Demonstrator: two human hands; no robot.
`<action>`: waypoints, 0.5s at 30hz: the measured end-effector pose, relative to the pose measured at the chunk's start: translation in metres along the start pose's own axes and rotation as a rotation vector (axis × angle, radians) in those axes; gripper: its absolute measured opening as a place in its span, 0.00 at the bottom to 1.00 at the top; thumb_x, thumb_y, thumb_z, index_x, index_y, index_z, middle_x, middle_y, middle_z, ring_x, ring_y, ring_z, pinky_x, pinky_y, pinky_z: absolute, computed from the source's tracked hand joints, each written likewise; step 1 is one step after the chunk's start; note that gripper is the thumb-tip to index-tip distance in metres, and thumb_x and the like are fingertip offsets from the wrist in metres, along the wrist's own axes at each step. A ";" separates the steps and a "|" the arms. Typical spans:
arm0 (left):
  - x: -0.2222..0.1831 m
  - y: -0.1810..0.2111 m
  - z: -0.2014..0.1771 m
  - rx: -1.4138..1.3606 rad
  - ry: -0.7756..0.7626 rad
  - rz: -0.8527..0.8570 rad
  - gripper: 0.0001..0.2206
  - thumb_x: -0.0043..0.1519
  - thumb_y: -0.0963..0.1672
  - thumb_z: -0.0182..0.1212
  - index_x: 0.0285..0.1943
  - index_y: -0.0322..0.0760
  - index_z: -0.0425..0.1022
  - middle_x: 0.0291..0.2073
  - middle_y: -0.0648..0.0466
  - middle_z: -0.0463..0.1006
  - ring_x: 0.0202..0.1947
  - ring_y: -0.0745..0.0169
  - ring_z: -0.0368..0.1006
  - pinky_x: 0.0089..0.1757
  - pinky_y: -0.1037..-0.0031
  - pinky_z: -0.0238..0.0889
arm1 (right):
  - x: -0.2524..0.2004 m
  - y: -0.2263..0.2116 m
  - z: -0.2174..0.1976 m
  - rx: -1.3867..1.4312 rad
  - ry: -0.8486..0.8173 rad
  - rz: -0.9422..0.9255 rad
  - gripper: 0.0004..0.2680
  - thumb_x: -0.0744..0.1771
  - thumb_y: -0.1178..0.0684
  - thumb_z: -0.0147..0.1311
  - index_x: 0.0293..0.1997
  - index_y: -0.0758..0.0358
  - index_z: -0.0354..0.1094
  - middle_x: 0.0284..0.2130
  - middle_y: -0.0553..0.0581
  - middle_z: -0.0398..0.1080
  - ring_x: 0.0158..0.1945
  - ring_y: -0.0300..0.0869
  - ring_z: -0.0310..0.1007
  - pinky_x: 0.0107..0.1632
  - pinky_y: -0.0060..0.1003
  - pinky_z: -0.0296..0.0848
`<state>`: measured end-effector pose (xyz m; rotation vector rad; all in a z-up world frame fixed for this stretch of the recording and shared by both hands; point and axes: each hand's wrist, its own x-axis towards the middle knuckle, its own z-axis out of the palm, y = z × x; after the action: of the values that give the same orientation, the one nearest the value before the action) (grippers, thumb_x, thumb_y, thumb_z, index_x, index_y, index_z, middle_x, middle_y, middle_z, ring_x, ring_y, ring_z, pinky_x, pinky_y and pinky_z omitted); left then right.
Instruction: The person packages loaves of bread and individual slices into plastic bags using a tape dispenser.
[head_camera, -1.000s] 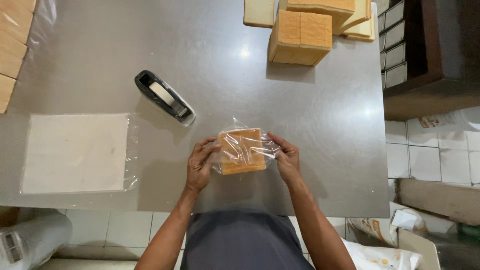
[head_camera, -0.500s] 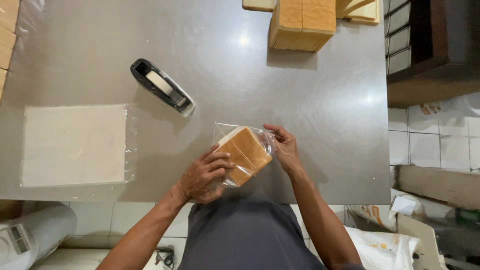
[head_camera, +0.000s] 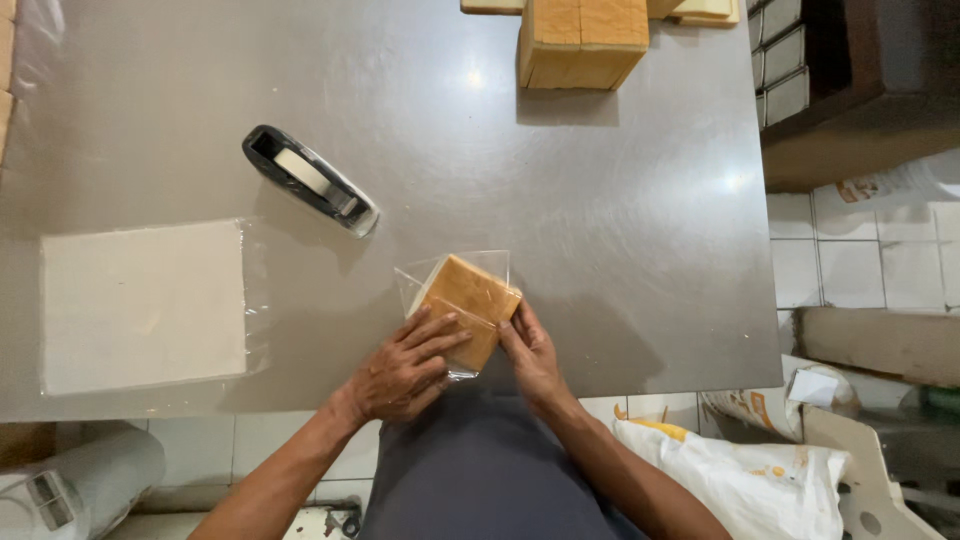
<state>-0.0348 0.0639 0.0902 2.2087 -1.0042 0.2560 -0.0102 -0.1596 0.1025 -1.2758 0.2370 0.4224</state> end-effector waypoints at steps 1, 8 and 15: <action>-0.002 0.000 0.003 0.009 0.005 0.001 0.09 0.66 0.46 0.56 0.35 0.40 0.71 0.67 0.50 0.73 0.72 0.45 0.61 0.70 0.43 0.40 | 0.003 -0.004 0.007 -0.001 -0.008 -0.006 0.27 0.72 0.55 0.49 0.80 0.66 0.37 0.75 0.72 0.46 0.77 0.67 0.43 0.73 0.65 0.51; -0.012 0.019 0.006 -0.024 0.129 -0.238 0.10 0.67 0.53 0.57 0.44 0.49 0.77 0.56 0.58 0.81 0.60 0.53 0.73 0.64 0.48 0.55 | 0.036 0.022 0.009 -0.270 -0.283 -0.177 0.23 0.73 0.56 0.47 0.79 0.67 0.42 0.72 0.74 0.54 0.75 0.62 0.50 0.71 0.63 0.54; -0.009 0.002 0.023 0.391 0.311 -0.481 0.25 0.65 0.46 0.63 0.73 0.41 0.68 0.59 0.46 0.74 0.59 0.44 0.73 0.57 0.52 0.68 | 0.071 0.030 0.012 -0.422 -0.539 -0.258 0.22 0.73 0.57 0.42 0.79 0.68 0.40 0.73 0.79 0.47 0.76 0.68 0.40 0.73 0.67 0.43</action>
<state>-0.0451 0.0531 0.0698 2.5733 -0.2511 0.5882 0.0394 -0.1288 0.0512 -1.5252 -0.4920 0.5944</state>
